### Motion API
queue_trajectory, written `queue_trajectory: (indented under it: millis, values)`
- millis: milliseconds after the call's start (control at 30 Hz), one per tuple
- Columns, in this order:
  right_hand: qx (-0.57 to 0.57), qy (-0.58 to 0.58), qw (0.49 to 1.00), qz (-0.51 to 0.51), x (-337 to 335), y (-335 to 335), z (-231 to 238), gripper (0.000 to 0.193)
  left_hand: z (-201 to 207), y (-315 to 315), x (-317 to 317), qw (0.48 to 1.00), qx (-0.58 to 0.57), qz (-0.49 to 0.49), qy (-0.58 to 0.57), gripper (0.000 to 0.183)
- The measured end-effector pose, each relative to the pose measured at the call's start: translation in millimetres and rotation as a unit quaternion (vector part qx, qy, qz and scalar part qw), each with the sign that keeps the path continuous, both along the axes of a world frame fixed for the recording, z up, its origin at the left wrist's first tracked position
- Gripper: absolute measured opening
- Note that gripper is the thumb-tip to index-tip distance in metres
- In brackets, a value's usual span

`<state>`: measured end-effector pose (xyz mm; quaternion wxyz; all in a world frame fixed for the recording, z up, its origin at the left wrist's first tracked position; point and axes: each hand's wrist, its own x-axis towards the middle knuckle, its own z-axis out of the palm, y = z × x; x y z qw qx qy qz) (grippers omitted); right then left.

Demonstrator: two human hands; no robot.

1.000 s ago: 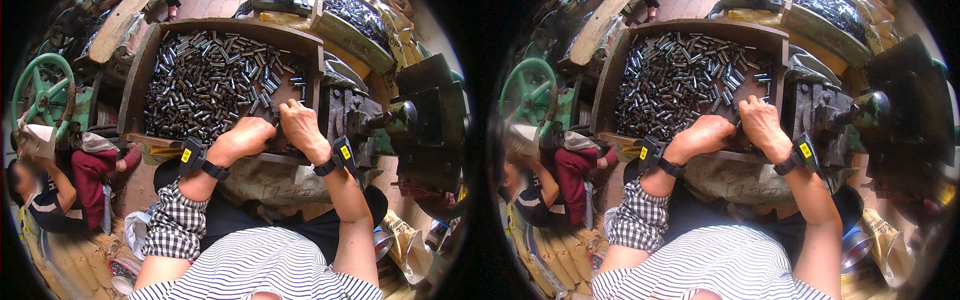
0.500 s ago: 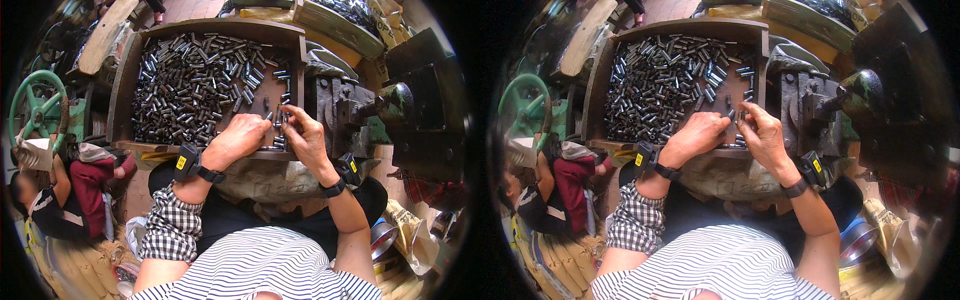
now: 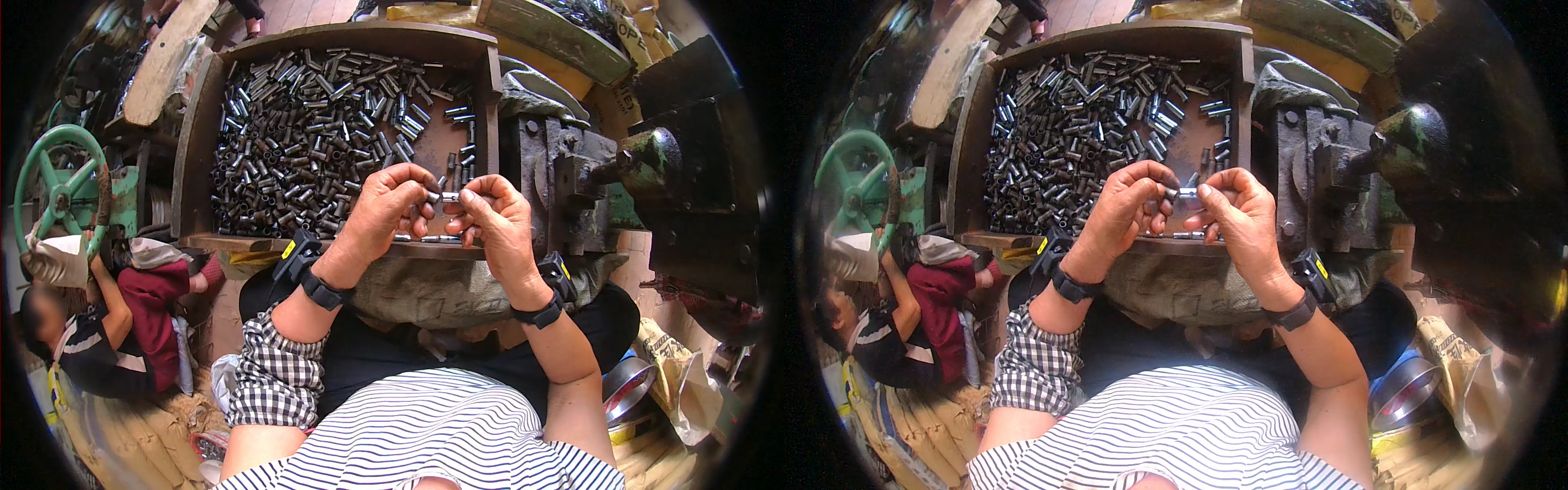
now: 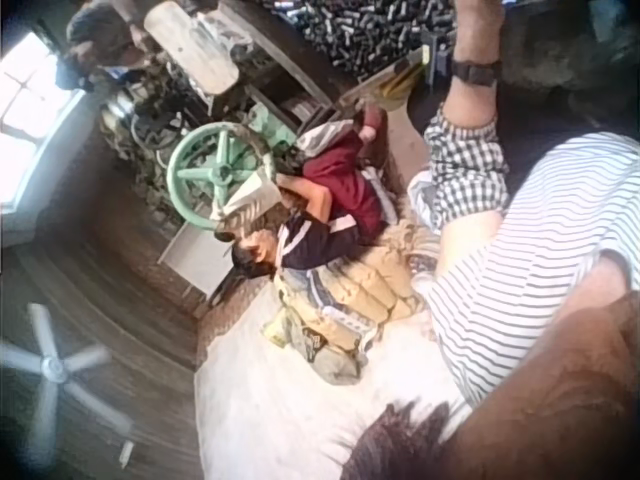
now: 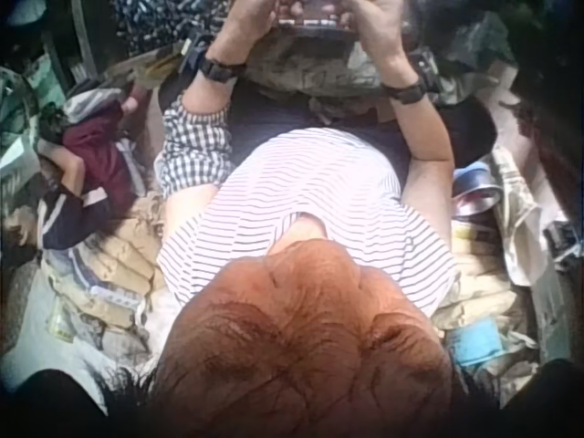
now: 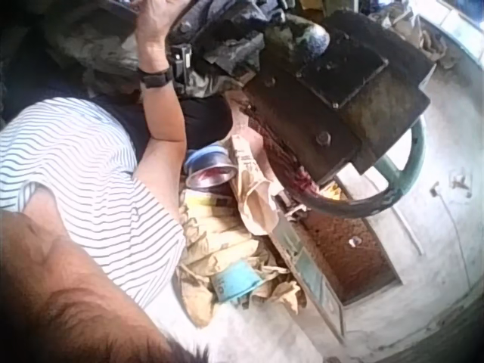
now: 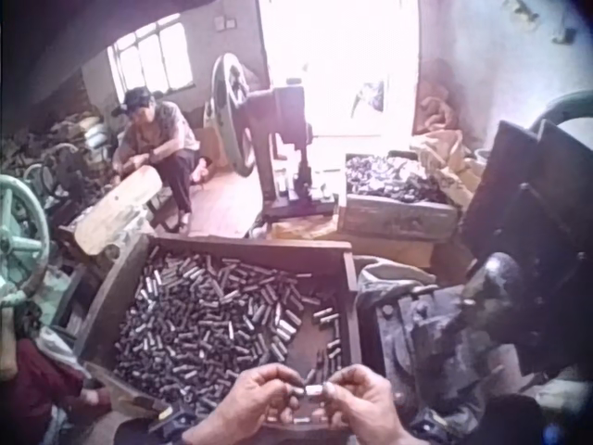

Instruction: Sorting small metal cylinders and feeding them into a manual press or lathe machine.

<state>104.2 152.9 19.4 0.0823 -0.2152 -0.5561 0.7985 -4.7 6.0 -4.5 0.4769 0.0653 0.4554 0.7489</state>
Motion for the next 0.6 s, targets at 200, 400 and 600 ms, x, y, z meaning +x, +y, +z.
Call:
queue_trajectory:
  millis: [200, 400, 600]
  values:
    - [-0.011, -0.015, 1.000, -0.022, -4.7, -4.5, -5.1, 0.016, -2.9, -0.2, 1.4, 0.999, 0.032, 0.015, -0.016, 0.019]
    - [-0.028, 0.012, 0.999, -0.038, -5.3, -5.6, -15.0, 0.015, -8.5, 0.1, 5.7, 0.999, 0.027, 0.026, -0.002, 0.020]
    - [-0.055, 0.003, 0.997, -0.045, -7.5, -4.9, -13.6, 0.015, -10.7, 4.0, 15.3, 0.997, 0.034, 0.064, 0.003, 0.020]
